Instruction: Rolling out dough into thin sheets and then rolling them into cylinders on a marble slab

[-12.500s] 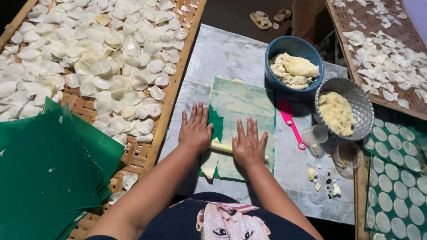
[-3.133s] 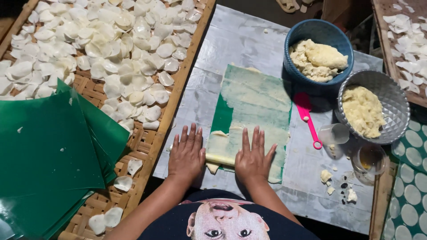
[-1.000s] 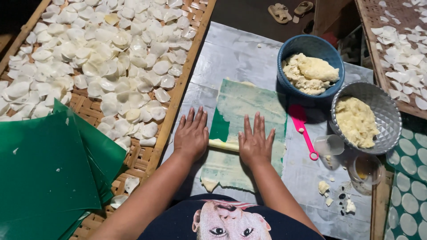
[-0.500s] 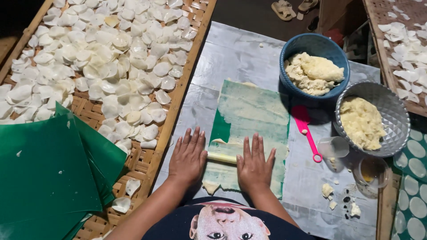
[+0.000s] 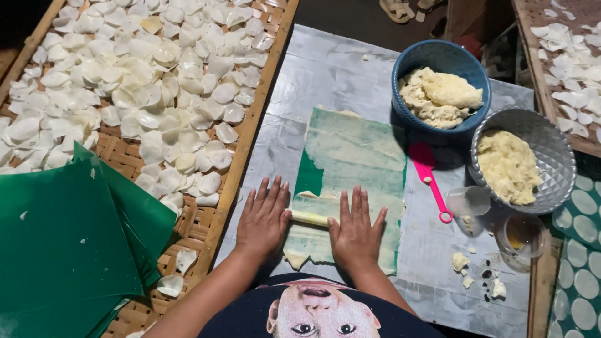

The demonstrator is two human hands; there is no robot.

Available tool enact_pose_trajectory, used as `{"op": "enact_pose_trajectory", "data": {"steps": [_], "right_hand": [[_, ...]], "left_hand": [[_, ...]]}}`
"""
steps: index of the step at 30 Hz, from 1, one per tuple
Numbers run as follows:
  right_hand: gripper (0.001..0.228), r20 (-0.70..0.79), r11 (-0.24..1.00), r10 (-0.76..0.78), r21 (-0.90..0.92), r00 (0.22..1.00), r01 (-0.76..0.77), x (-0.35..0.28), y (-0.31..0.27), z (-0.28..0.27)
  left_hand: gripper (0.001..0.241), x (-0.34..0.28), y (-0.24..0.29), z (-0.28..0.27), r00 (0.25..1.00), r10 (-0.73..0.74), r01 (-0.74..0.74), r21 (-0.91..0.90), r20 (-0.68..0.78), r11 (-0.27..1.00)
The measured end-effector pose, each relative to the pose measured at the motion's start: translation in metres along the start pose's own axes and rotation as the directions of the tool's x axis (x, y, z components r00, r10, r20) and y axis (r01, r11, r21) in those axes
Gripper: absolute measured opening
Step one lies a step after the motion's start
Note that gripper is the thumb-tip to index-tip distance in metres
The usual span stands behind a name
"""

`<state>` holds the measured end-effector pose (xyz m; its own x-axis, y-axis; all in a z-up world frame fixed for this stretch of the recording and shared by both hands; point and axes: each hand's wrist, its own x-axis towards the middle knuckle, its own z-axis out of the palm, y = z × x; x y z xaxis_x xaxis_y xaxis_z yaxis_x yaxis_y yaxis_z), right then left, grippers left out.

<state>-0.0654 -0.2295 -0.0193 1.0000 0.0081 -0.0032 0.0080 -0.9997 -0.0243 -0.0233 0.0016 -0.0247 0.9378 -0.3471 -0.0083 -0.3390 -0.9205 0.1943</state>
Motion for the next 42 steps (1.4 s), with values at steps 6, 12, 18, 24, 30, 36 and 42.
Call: {"op": "enact_pose_trajectory", "data": {"steps": [6,12,18,24,30,36,42], "right_hand": [[0.065,0.042,0.999,0.040,0.011,0.998,-0.041,0.058,0.008,-0.002],[0.070,0.030,0.996,0.073,0.053,0.997,-0.074,0.079,0.012,-0.007],[0.070,0.067,0.999,0.026,0.030,0.997,-0.028,-0.007,-0.008,-0.002],[0.067,0.094,0.998,0.054,0.020,0.994,-0.056,0.046,0.003,-0.002],[0.068,0.127,0.997,0.064,0.027,0.990,-0.068,0.034,-0.003,-0.014],[0.070,-0.049,0.984,-0.076,0.159,0.996,0.083,-0.040,-0.004,0.001],[0.055,-0.117,0.953,0.140,0.287,0.983,-0.101,0.036,0.023,-0.004]], "left_hand": [[0.060,0.053,-0.002,-0.006,0.999,-0.042,0.042,-0.043,0.001,0.998],[0.064,0.075,-0.002,-0.007,0.998,-0.062,0.064,-0.068,0.030,0.996],[0.062,-0.009,0.005,-0.015,0.987,-0.028,0.036,-0.048,0.156,0.998],[0.059,0.044,0.000,-0.012,0.997,-0.044,0.048,-0.058,0.062,0.997],[0.061,0.031,0.005,-0.016,0.996,-0.048,0.056,-0.103,0.070,0.993],[0.065,-0.041,0.010,-0.030,0.981,0.000,0.020,-0.102,0.195,0.995],[0.068,0.005,0.003,-0.050,0.996,-0.027,0.035,-0.110,0.082,0.993]]}}
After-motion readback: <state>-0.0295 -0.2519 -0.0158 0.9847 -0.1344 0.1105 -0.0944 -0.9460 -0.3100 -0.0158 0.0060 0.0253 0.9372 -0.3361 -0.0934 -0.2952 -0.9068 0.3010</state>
